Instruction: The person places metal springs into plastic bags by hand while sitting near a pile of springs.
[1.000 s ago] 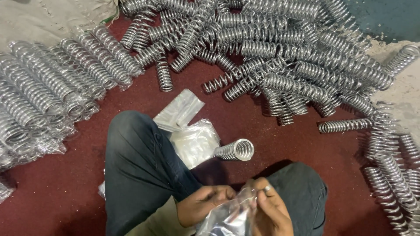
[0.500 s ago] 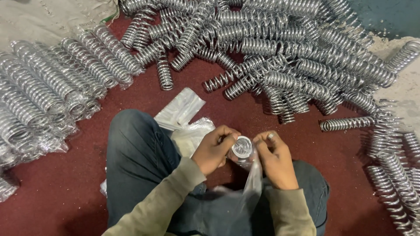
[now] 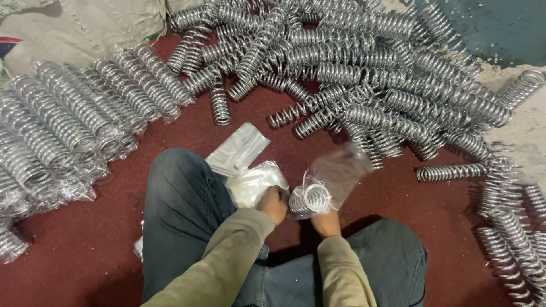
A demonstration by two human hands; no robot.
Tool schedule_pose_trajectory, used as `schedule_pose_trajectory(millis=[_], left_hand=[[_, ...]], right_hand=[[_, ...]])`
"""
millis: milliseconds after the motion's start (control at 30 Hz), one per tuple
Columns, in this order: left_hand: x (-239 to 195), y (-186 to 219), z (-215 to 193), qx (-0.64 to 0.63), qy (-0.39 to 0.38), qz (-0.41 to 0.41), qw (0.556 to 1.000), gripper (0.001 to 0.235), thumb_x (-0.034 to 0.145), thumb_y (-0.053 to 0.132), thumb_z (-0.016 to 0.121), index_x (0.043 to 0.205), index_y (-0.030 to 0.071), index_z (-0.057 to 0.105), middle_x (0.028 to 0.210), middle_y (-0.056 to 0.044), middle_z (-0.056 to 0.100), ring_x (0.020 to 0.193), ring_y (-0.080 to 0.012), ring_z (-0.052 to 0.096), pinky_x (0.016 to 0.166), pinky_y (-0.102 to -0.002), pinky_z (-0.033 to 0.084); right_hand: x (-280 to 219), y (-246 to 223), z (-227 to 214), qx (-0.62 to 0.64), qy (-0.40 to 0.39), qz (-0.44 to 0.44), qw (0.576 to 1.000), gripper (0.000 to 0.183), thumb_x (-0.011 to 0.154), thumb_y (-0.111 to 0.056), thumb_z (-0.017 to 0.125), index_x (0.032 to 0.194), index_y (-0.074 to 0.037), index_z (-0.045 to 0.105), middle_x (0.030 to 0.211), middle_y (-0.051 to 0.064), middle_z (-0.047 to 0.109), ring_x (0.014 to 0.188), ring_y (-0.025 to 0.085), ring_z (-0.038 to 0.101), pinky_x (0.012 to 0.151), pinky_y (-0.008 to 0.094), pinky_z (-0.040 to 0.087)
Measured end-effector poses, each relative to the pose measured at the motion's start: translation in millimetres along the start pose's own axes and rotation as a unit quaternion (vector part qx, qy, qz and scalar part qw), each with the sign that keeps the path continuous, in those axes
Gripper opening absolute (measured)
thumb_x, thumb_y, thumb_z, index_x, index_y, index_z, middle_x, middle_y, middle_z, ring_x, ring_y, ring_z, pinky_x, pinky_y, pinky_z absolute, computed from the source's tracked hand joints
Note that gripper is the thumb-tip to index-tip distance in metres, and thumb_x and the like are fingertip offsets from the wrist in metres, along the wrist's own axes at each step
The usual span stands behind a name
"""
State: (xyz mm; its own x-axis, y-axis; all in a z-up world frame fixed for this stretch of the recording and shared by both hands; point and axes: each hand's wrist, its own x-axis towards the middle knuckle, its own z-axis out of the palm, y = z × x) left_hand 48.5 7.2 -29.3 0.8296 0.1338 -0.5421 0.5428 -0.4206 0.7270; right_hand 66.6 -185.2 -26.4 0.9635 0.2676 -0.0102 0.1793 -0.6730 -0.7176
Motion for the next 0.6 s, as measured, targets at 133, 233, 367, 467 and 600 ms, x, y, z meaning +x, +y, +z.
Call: schedule_pose_trajectory(millis=[133, 233, 367, 467, 600], left_hand=[[-28, 17, -9, 0.067, 0.044, 0.041, 0.996, 0.031, 0.109, 0.035, 0.043, 0.121, 0.010, 0.057, 0.120, -0.008, 0.056, 0.118, -0.0332, 0.064, 0.106, -0.051, 0.050], [-50, 18, -7, 0.110, 0.107, 0.104, 0.983, 0.036, 0.101, 0.003, 0.048, 0.136, 0.007, 0.041, 0.137, -0.019, 0.051, 0.117, -0.0417, 0.065, 0.099, -0.054, 0.057], [-40, -9, 13, -0.023, 0.109, 0.313, 0.943, 0.075, 0.073, -0.002, 0.058, 0.146, 0.009, 0.041, 0.145, -0.017, 0.050, 0.129, -0.0393, 0.051, 0.112, -0.045, 0.038], [-32, -13, 18, -0.024, 0.059, 0.270, 0.961, 0.070, 0.080, 0.015, 0.070, 0.145, 0.008, 0.043, 0.141, -0.016, 0.054, 0.131, -0.0366, 0.053, 0.111, -0.043, 0.040], [-25, 2, 2, 0.097, -0.053, 0.143, 0.984, 0.060, 0.091, 0.032, 0.075, 0.138, 0.014, 0.042, 0.128, -0.017, 0.062, 0.116, -0.0412, 0.062, 0.094, -0.050, 0.050]], right_hand=[[-9, 15, 11, -0.007, 0.049, 0.013, 0.999, 0.031, 0.084, -0.017, 0.055, 0.099, 0.005, 0.070, 0.098, 0.033, 0.069, 0.098, 0.053, 0.062, 0.089, 0.061, 0.046], [-16, 25, 24, -0.012, 0.094, 0.029, 0.995, 0.026, 0.077, -0.013, 0.054, 0.092, 0.003, 0.069, 0.091, 0.030, 0.069, 0.091, 0.052, 0.062, 0.083, 0.059, 0.045], [-18, 39, 42, -0.035, 0.096, 0.062, 0.993, 0.020, 0.073, -0.006, 0.052, 0.084, 0.004, 0.066, 0.087, 0.030, 0.069, 0.086, 0.051, 0.062, 0.080, 0.057, 0.045], [-18, 15, 31, -0.043, 0.011, 0.091, 0.995, 0.021, 0.076, -0.006, 0.054, 0.093, 0.004, 0.062, 0.097, 0.029, 0.069, 0.095, 0.050, 0.063, 0.087, 0.054, 0.047], [-17, -60, -7, -0.011, -0.146, 0.127, 0.981, 0.048, 0.081, -0.012, 0.065, 0.128, -0.009, 0.059, 0.126, 0.017, 0.071, 0.120, 0.040, 0.065, 0.100, 0.046, 0.051]])
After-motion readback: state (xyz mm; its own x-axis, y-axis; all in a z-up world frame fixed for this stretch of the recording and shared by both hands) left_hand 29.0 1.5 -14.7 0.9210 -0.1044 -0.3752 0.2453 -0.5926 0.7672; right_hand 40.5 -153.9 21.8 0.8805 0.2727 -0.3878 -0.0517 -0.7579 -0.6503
